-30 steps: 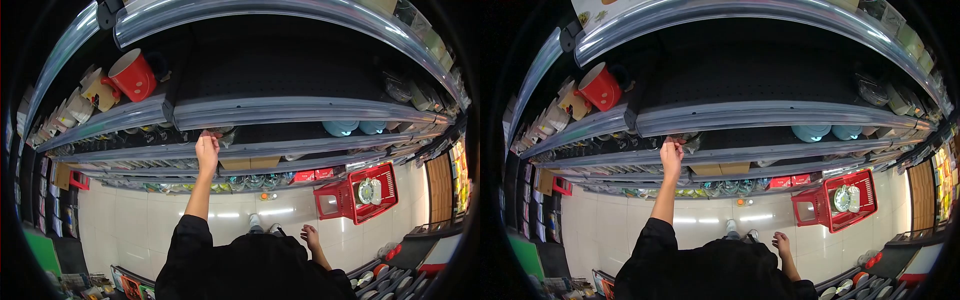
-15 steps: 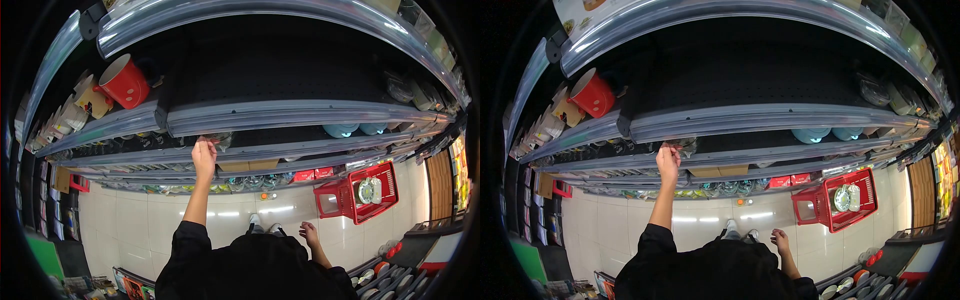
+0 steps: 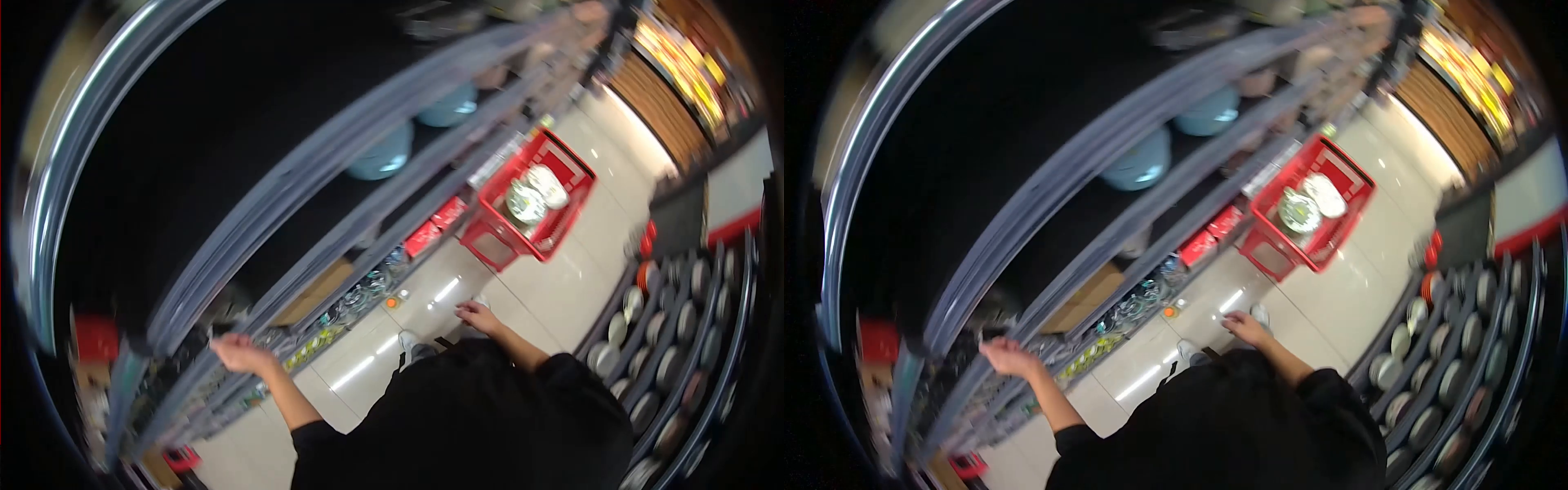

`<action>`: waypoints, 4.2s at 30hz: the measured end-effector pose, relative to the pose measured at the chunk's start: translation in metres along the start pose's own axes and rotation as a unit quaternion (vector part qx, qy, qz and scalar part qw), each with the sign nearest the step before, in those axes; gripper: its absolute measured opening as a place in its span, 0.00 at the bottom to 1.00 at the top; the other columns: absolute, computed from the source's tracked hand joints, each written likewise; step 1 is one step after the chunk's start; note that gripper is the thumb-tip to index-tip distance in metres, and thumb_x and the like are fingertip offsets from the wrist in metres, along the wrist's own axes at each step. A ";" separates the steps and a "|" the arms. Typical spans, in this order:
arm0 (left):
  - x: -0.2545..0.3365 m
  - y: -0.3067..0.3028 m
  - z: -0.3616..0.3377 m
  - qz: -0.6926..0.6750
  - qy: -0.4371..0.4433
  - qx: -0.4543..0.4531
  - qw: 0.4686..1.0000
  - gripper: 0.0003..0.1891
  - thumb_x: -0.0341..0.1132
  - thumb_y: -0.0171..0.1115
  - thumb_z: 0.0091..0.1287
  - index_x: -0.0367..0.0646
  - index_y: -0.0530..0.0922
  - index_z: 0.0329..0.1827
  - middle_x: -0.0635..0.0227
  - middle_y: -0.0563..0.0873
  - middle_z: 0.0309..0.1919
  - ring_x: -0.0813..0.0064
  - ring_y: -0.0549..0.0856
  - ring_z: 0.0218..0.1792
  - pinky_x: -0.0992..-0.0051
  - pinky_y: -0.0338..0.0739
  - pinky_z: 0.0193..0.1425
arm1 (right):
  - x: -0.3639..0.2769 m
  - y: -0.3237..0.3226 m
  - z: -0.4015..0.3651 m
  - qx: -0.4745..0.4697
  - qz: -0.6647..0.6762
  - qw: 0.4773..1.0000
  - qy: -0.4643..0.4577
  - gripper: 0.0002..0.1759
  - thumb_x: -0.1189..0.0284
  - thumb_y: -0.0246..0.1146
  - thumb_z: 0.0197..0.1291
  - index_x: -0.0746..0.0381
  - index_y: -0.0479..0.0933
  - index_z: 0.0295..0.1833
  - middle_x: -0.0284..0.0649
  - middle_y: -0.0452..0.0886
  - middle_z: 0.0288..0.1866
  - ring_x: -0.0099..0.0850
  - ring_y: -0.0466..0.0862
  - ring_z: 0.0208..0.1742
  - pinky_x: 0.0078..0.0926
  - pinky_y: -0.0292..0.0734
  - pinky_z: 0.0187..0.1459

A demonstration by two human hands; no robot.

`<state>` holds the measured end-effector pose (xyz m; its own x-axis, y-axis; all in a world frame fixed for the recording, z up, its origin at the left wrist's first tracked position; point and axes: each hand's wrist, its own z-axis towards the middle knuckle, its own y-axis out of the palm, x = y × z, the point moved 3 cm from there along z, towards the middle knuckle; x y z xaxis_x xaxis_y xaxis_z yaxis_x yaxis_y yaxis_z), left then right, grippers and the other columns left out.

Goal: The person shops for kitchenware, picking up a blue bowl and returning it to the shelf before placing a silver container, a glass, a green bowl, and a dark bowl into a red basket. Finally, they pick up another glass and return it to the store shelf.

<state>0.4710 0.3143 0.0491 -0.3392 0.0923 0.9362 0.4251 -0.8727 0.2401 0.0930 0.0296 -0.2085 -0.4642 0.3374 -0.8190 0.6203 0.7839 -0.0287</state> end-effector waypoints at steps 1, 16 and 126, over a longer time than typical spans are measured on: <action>-0.016 -0.011 -0.003 -0.007 -0.023 -0.008 1.000 0.24 0.47 0.44 0.74 0.49 0.61 0.18 0.77 0.62 0.14 0.85 0.59 0.15 0.81 0.53 0.18 | -0.006 -0.004 0.003 -0.004 -0.010 1.000 -0.003 0.21 0.65 0.62 0.61 0.67 0.74 0.55 0.34 0.79 0.37 0.23 0.78 0.35 0.20 0.75 0.39; -0.147 -0.026 -0.392 0.389 -0.241 -0.307 0.834 0.27 0.47 0.43 0.74 0.44 0.62 0.15 0.75 0.63 0.09 0.80 0.62 0.11 0.74 0.57 0.15 | -0.121 -0.273 0.093 0.284 -0.238 0.905 -0.210 0.25 0.65 0.66 0.51 0.63 0.73 0.54 0.50 0.72 0.57 0.49 0.71 0.57 0.42 0.66 0.59; -0.065 0.084 -0.094 -0.204 -0.433 -0.217 0.851 0.14 0.47 0.53 0.71 0.44 0.74 0.43 0.73 0.78 0.33 0.85 0.68 0.24 0.84 0.60 0.24 | -0.075 0.000 0.010 -0.032 0.170 0.978 0.114 0.32 0.43 0.45 0.67 0.62 0.73 0.52 0.38 0.76 0.44 0.28 0.77 0.39 0.27 0.75 0.44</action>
<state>0.4497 0.1902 -0.0153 0.4405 0.5848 0.6812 0.0071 -0.7610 0.6488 0.1339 -0.0011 -0.1523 -0.3711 0.6867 -0.6250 0.7266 0.6339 0.2651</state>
